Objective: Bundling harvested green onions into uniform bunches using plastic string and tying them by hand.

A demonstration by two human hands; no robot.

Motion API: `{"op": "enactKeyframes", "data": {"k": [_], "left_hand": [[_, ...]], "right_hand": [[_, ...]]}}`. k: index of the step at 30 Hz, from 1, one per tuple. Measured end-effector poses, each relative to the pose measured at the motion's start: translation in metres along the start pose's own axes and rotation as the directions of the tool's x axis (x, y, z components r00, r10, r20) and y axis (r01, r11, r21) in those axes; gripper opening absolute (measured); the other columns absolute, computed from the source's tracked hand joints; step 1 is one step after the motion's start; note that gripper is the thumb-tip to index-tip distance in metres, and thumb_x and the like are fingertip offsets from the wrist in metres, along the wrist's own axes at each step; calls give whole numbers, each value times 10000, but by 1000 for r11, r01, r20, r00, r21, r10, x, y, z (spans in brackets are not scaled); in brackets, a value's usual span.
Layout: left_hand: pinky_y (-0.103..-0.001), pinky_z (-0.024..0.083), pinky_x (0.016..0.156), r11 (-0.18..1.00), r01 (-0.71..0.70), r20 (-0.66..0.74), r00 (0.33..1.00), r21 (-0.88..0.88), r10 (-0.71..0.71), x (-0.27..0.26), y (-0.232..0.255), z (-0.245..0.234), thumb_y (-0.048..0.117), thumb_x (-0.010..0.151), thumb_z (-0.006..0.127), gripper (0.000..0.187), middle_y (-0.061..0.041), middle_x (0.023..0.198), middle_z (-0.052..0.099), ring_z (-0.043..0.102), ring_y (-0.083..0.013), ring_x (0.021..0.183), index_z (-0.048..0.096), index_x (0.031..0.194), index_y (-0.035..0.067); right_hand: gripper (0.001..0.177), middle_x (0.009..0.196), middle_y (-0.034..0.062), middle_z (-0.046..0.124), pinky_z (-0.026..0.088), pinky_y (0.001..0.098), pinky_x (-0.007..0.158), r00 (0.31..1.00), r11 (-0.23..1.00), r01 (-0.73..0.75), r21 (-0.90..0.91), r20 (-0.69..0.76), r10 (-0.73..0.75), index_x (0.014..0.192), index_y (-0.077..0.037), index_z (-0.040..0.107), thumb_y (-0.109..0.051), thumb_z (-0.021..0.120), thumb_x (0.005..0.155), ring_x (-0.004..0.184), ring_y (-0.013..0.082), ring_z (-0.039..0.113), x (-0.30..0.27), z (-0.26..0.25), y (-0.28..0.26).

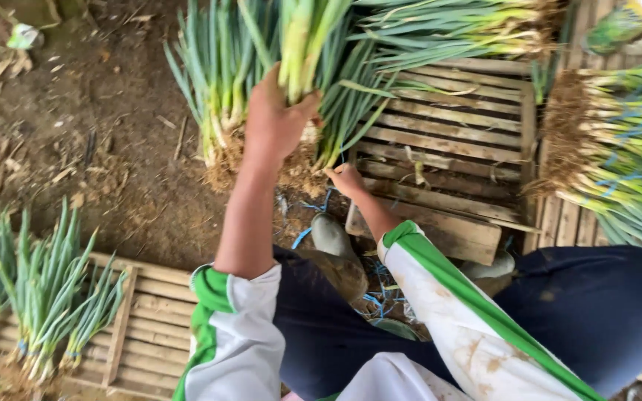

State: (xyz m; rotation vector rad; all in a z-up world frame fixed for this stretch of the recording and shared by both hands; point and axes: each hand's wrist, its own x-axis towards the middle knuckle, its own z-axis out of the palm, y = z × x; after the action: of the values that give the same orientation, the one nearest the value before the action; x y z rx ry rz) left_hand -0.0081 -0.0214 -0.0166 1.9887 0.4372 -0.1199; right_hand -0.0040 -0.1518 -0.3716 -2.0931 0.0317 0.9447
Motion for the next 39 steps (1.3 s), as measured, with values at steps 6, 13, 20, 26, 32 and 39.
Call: {"op": "enactKeyframes", "data": {"k": [6,13,20,26,32,39], "left_hand": [[-130,369,312,992,-56,35,998,-112,60,-1,-9,3,188,959,722,803,-198,1262,764,498,4,424,280,1590,-41],[-207,597,510,984,-40,15,999,-171,43,-1,-6,1,144,947,714,458,-97,1062,776,755,-118,662,564,1366,38],[-225,715,657,974,-136,-5,990,-183,138,2,-13,-11,110,956,710,505,-164,1204,746,772,-139,773,526,1411,-7],[-160,606,481,994,-55,-85,994,93,63,20,-33,-12,166,963,752,776,-155,1082,783,730,-98,662,309,1563,-47],[-437,606,676,939,-10,-7,1000,345,13,27,-56,68,175,965,667,503,-233,1075,765,745,-351,859,501,1407,1],[-678,592,868,941,-333,513,818,51,262,-7,-75,154,347,855,751,1045,-380,1211,675,680,-578,1091,148,1574,-113]], "right_hand": [[515,622,36,540,412,407,538,984,991,-130,-29,-130,125,714,-130,498,-498,743,980,542,199,510,66,44,44],[252,824,36,671,487,390,645,975,980,-197,-18,-106,194,799,-143,610,-338,719,915,736,205,630,48,23,21],[414,663,11,612,487,298,544,954,998,37,52,-300,-20,746,-130,608,-434,657,1023,568,147,575,45,24,20],[335,808,-5,623,309,198,446,942,648,334,685,-265,-206,957,-103,683,-366,506,1066,508,57,368,-21,-10,-82],[748,1505,252,512,392,333,814,917,354,319,879,-191,-351,1509,-4,496,-598,417,1062,894,156,461,-40,-85,-74],[736,1170,161,580,522,504,863,943,831,203,518,-331,-24,1362,24,524,-527,822,974,1030,295,596,-132,-173,-75]]}}
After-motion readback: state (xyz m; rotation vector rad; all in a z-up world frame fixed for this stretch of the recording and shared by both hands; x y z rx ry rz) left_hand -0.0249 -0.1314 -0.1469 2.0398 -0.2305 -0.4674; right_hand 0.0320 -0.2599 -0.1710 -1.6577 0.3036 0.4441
